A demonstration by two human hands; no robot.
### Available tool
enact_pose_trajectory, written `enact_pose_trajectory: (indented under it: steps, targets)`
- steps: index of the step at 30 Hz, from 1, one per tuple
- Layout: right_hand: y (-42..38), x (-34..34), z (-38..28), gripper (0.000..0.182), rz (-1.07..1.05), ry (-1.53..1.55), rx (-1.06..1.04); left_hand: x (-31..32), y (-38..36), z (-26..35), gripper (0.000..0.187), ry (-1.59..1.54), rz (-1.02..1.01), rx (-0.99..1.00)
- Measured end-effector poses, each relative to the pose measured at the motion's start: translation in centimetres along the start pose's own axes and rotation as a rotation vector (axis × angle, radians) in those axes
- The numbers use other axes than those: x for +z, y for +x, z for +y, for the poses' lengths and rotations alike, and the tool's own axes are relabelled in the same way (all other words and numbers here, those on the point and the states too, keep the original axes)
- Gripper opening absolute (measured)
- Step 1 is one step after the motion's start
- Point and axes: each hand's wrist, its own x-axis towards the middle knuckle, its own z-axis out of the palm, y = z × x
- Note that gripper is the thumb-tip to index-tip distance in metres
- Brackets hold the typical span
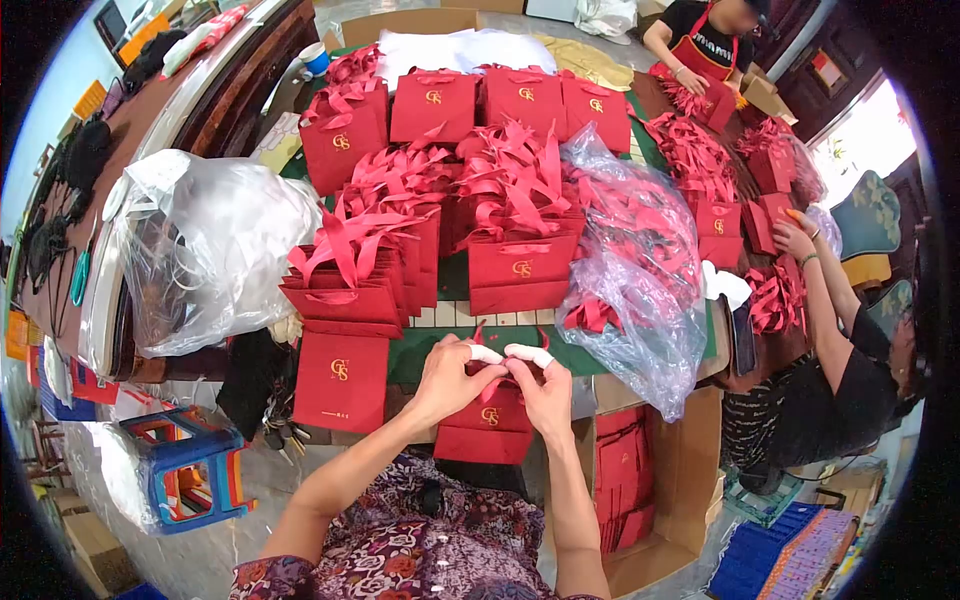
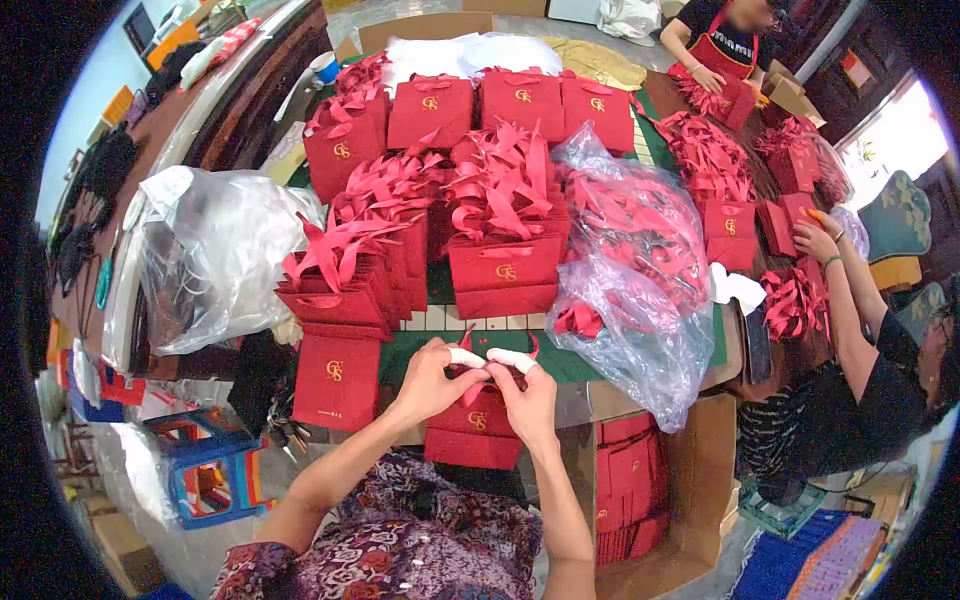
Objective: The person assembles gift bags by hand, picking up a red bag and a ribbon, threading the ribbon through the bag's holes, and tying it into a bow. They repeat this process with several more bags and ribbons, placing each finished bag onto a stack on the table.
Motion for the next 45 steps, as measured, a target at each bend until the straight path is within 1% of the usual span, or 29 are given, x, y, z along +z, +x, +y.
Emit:
enact_pose_trajectory:
  steps: [3,5,6,7,9,11,12,13,15,17,18,22,24,25,27,28,29,30,31,33,35,36,37,39,40,41,43,44,45]
  targets:
    - [-0.1,-0.1,-0.4,0.017,-0.031,-0.026,0.035,-0.3,-0.1,0.2,0.019,0.046,-0.039,-0.011]
    - [-0.2,-0.3,-1.1,0.014,0.011,0.021,0.010,-0.4,-0.4,0.0,0.020,-0.015,0.120,0.159]
    - [-0.2,-0.5,-1.3,0.012,0.052,0.070,-0.016,-0.3,-1.0,-0.5,0.026,-0.186,0.152,0.019]
    - [-0.1,-1.0,-1.4,0.009,0.065,0.078,-0.021,-0.8,-1.7,-1.3,0.039,-0.143,0.129,0.003]
    - [-0.1,-1.9,-1.9,0.009,0.095,0.087,0.069,-0.8,-3.2,-1.9,0.053,-0.415,-0.007,-0.207]
    - [0.1,-1.8,-1.7,0.009,0.099,0.097,0.039,0.0,-4.3,-2.9,0.063,-0.566,-0.165,-0.103]
    - [0.4,-1.7,-1.6,0.009,0.104,0.105,0.009,-1.9,-4.2,-0.2,0.070,-0.367,-0.290,-0.201]
    - [0.6,-1.7,-1.5,0.009,0.106,0.106,0.007,-1.2,-4.7,-1.0,0.076,-0.288,-0.324,-0.204]
    - [1.2,-1.8,-1.2,0.010,0.063,0.059,-0.011,-0.4,-5.8,-0.7,0.074,-0.224,-0.310,-0.273]
    - [2.3,-2.5,-0.5,0.009,0.100,-0.029,-0.071,-0.4,-7.1,-0.8,0.073,-0.229,-0.325,-0.253]
    - [3.2,-2.7,-0.6,0.009,0.160,0.034,-0.146,-0.5,-7.6,-0.9,0.072,-0.235,-0.335,-0.237]
    - [3.9,-3.4,-0.4,0.012,0.140,-0.040,-0.078,-1.0,-8.6,-1.8,0.067,-0.214,-0.313,-0.179]
    - [4.0,-3.2,-0.3,0.016,0.118,-0.105,-0.022,-1.2,-8.4,-1.9,0.065,-0.310,-0.334,-0.168]
    - [3.9,-3.2,-0.4,0.016,0.115,-0.103,-0.027,-1.3,-8.4,-2.0,0.065,-0.307,-0.329,-0.166]
    - [3.3,-3.1,-0.6,0.024,0.143,0.104,0.055,-1.5,-8.2,-2.0,0.058,-0.406,-0.274,-0.127]
    - [3.0,-3.2,0.0,0.027,0.158,0.116,-0.017,-1.6,-8.0,-2.0,0.058,-0.401,-0.275,-0.121]
    - [2.3,-3.2,0.3,0.027,0.162,0.118,-0.023,-1.7,-7.7,-1.9,0.055,-0.574,-0.242,-0.160]
    - [1.6,-3.1,0.4,0.027,0.243,0.139,-0.033,-1.7,-7.3,-1.8,0.052,-0.749,-0.209,-0.199]
    - [0.9,-3.1,0.5,0.026,0.324,0.159,-0.042,-2.1,-6.7,-1.2,0.050,-0.819,-0.171,-0.214]
    - [-0.6,-3.7,2.0,0.024,0.326,0.130,-0.058,-3.3,-4.7,0.1,0.049,-0.902,-0.115,-0.223]
    - [-2.3,-3.5,2.7,0.023,0.329,0.043,-0.024,-4.2,-2.2,1.4,0.045,-0.841,0.020,-0.113]
    - [-3.0,-2.8,2.4,0.020,0.367,0.070,-0.036,-4.9,-0.6,2.4,0.043,-0.797,0.069,-0.041]
    - [-3.8,-2.7,2.7,0.020,0.345,0.095,-0.074,-5.4,1.0,3.1,0.042,-0.752,0.118,0.029]
    - [-5.0,-2.3,3.4,0.018,0.330,0.104,-0.059,-5.5,4.0,3.9,0.040,-0.855,0.228,0.143]
    - [-5.4,-2.2,3.5,0.018,0.344,0.047,-0.044,-5.5,5.3,4.8,0.037,-0.843,0.291,0.223]
    - [-5.6,-2.1,3.7,0.017,0.347,0.012,-0.095,-5.2,5.9,4.6,0.037,-0.846,0.291,0.230]
    - [-6.0,-1.7,4.1,0.017,0.364,0.013,-0.098,-3.8,7.5,2.7,0.033,-0.762,0.292,0.254]
    - [-6.3,-1.9,4.2,0.017,0.346,-0.065,-0.073,-2.8,7.9,1.5,0.031,-0.715,0.311,0.240]
    - [-6.3,-1.9,4.0,0.017,0.342,-0.065,-0.079,-2.3,7.7,0.4,0.038,-0.640,0.285,0.183]
